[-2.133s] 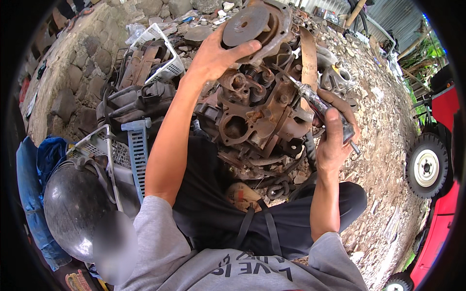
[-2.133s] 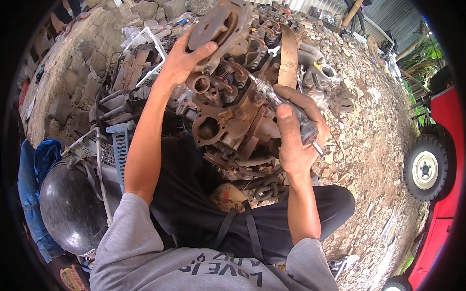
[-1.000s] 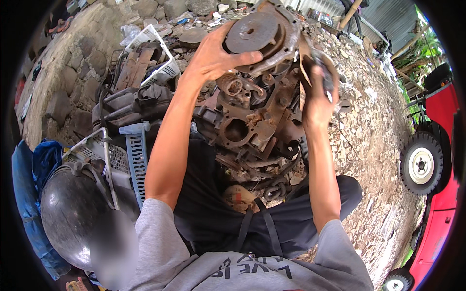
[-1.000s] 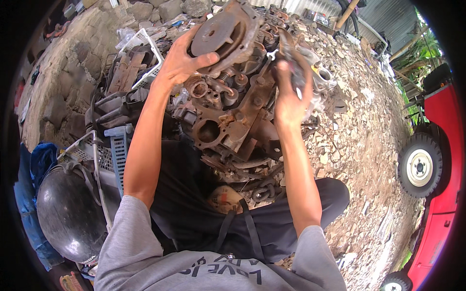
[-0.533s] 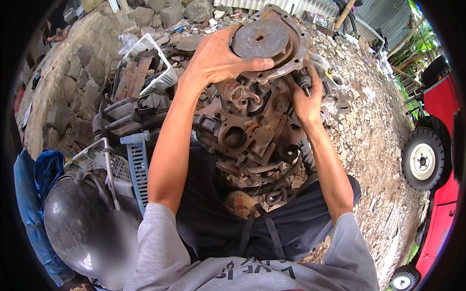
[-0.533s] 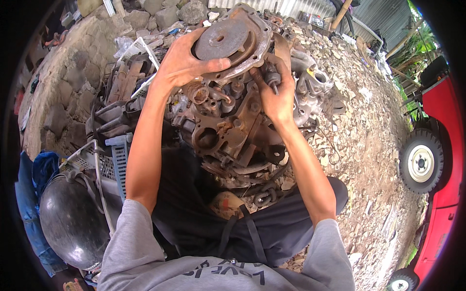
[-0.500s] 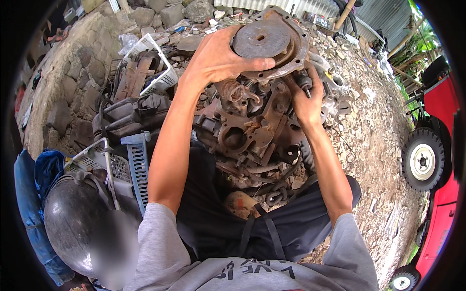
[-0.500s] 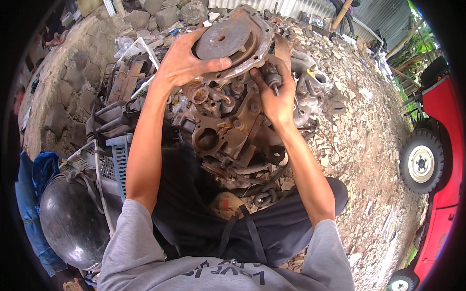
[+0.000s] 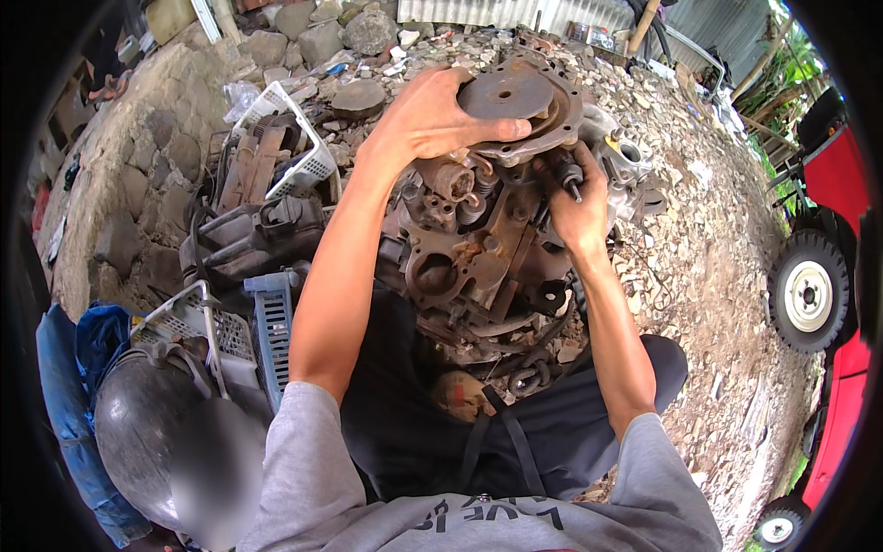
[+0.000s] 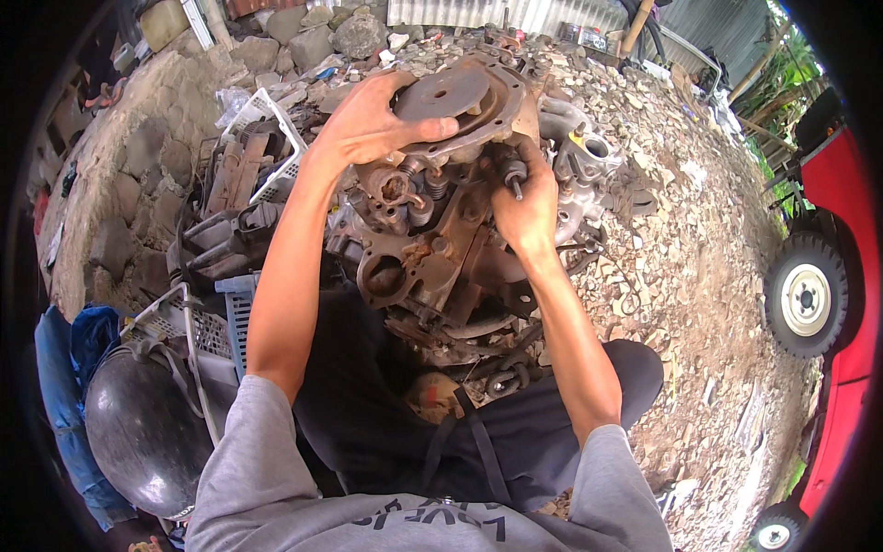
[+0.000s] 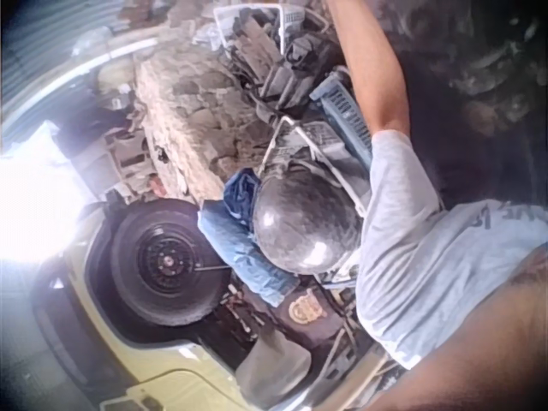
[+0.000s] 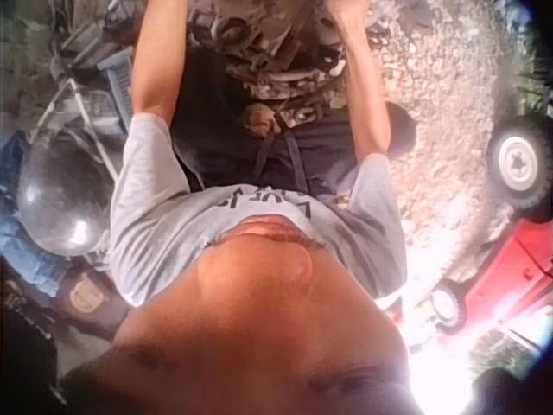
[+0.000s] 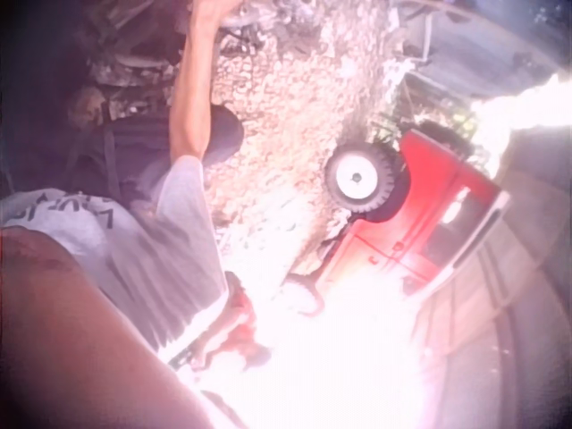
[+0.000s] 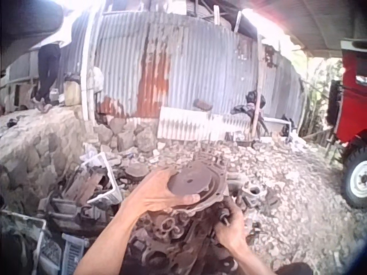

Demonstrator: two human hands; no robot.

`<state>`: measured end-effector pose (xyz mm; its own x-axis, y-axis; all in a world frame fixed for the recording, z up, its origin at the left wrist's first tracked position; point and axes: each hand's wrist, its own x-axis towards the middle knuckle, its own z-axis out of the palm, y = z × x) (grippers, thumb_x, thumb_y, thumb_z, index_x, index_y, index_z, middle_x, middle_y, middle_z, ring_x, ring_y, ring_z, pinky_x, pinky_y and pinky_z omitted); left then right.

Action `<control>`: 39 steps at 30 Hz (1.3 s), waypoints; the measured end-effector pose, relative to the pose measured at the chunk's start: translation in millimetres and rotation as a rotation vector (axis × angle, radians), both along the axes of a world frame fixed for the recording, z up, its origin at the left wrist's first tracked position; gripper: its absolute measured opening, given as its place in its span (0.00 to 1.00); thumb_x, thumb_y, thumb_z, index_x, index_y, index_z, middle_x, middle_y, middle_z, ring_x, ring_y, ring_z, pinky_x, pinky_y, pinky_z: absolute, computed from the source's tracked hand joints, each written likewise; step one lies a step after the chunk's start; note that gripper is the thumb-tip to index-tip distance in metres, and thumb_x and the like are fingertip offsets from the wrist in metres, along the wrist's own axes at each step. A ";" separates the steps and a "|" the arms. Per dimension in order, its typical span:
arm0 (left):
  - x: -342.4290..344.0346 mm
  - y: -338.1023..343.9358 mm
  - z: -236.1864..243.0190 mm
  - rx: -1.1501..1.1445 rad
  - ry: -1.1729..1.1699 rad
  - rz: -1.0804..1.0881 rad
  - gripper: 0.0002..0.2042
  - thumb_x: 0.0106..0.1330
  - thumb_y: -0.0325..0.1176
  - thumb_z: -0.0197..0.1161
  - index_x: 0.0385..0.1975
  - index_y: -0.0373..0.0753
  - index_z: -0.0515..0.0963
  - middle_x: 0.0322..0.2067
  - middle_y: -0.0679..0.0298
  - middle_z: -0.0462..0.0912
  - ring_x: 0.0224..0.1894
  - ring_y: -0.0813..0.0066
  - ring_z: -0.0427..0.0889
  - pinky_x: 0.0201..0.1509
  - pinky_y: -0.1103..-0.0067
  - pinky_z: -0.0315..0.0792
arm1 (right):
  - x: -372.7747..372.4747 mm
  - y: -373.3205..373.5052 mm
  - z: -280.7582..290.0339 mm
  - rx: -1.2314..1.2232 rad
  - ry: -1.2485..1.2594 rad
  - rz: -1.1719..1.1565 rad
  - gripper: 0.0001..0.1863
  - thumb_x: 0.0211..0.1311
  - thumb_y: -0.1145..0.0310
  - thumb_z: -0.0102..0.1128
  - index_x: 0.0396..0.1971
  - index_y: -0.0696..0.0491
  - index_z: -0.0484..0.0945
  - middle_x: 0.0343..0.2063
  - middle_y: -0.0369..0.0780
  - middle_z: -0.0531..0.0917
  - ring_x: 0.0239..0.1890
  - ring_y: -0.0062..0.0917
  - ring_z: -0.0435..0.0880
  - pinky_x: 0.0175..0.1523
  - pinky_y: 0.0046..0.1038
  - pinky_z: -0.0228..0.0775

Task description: The person sits on the ground and uses a screwdriver and wrench to disassemble and clean a metal engine manifold. They remove bolts, separate sections, and scrape residue from the interior surfaces.

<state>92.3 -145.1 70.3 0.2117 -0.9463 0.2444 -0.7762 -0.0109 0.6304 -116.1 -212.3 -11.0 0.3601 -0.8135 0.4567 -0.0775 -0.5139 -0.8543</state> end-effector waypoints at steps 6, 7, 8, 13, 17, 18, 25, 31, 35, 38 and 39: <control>1.9 -0.1 2.7 0.075 0.049 0.044 0.43 0.47 0.68 0.70 0.48 0.29 0.81 0.36 0.49 0.86 0.38 0.61 0.85 0.45 0.68 0.77 | 2.5 7.3 14.3 -0.090 0.136 -0.036 0.16 0.60 0.75 0.64 0.49 0.55 0.79 0.35 0.43 0.87 0.37 0.27 0.85 0.46 0.29 0.73; 1.0 -1.1 2.6 0.084 0.042 0.057 0.43 0.47 0.68 0.70 0.49 0.29 0.81 0.36 0.49 0.86 0.38 0.61 0.85 0.46 0.68 0.76 | 1.5 6.9 14.3 -0.098 0.150 -0.044 0.16 0.60 0.75 0.64 0.49 0.55 0.79 0.36 0.43 0.87 0.38 0.27 0.85 0.46 0.29 0.73; 1.1 -1.5 2.3 0.076 0.048 0.057 0.43 0.48 0.68 0.69 0.49 0.29 0.81 0.36 0.49 0.86 0.38 0.61 0.85 0.46 0.68 0.76 | 1.9 7.1 13.8 -0.102 0.158 -0.051 0.16 0.60 0.75 0.64 0.49 0.55 0.79 0.36 0.43 0.87 0.38 0.27 0.85 0.46 0.29 0.73; 3.3 -3.9 -2.2 0.079 0.107 0.081 0.42 0.50 0.67 0.68 0.49 0.30 0.81 0.37 0.51 0.86 0.37 0.62 0.85 0.45 0.69 0.76 | 0.4 3.7 16.3 -0.121 0.126 -0.025 0.17 0.61 0.72 0.65 0.50 0.54 0.79 0.38 0.43 0.87 0.39 0.27 0.85 0.47 0.28 0.74; 2.5 -3.7 0.1 0.140 0.134 0.075 0.41 0.51 0.66 0.68 0.50 0.30 0.81 0.38 0.52 0.86 0.36 0.65 0.84 0.46 0.70 0.76 | -4.9 -9.1 7.6 -0.172 0.033 -0.143 0.19 0.61 0.66 0.69 0.52 0.53 0.80 0.39 0.40 0.87 0.39 0.26 0.85 0.48 0.27 0.74; 0.5 -1.8 0.8 0.141 0.147 0.069 0.41 0.52 0.66 0.68 0.50 0.30 0.81 0.39 0.52 0.86 0.36 0.65 0.84 0.47 0.70 0.76 | -6.3 -11.3 6.8 -0.192 -0.008 -0.203 0.20 0.62 0.64 0.70 0.52 0.52 0.80 0.39 0.40 0.87 0.39 0.25 0.85 0.48 0.27 0.75; 2.3 3.2 -5.7 0.090 0.293 0.013 0.38 0.54 0.64 0.68 0.53 0.33 0.80 0.45 0.53 0.85 0.39 0.70 0.82 0.52 0.72 0.73 | -40.5 -2.9 39.3 -0.237 -0.471 -0.222 0.19 0.72 0.55 0.57 0.42 0.59 0.81 0.35 0.41 0.85 0.34 0.21 0.83 0.41 0.25 0.77; -5.7 7.6 -7.0 0.020 0.252 0.074 0.37 0.55 0.63 0.68 0.51 0.33 0.81 0.37 0.57 0.86 0.34 0.71 0.82 0.46 0.74 0.75 | -25.1 37.7 73.3 0.233 -0.825 0.385 0.17 0.70 0.50 0.59 0.38 0.51 0.75 0.24 0.34 0.74 0.27 0.25 0.74 0.38 0.34 0.71; -5.9 10.7 -8.9 -0.020 0.220 0.113 0.35 0.54 0.61 0.69 0.50 0.34 0.82 0.34 0.56 0.86 0.32 0.72 0.82 0.44 0.74 0.75 | -10.6 28.7 82.5 0.295 -0.831 0.839 0.21 0.72 0.47 0.52 0.27 0.49 0.70 0.15 0.30 0.66 0.16 0.20 0.63 0.26 0.28 0.63; -5.5 12.2 -14.5 -0.055 0.211 0.131 0.34 0.55 0.59 0.70 0.50 0.34 0.81 0.33 0.57 0.86 0.31 0.73 0.83 0.41 0.76 0.76 | 6.5 36.6 99.5 0.166 -0.823 0.983 0.26 0.75 0.45 0.44 0.19 0.46 0.66 0.10 0.30 0.60 0.11 0.20 0.57 0.20 0.26 0.58; -7.7 12.1 -13.3 -0.041 0.203 0.128 0.33 0.56 0.59 0.70 0.51 0.34 0.81 0.33 0.57 0.86 0.30 0.73 0.83 0.40 0.76 0.76 | 10.0 37.0 97.2 0.155 -0.826 1.009 0.24 0.74 0.47 0.44 0.19 0.46 0.66 0.09 0.30 0.60 0.11 0.20 0.56 0.20 0.26 0.58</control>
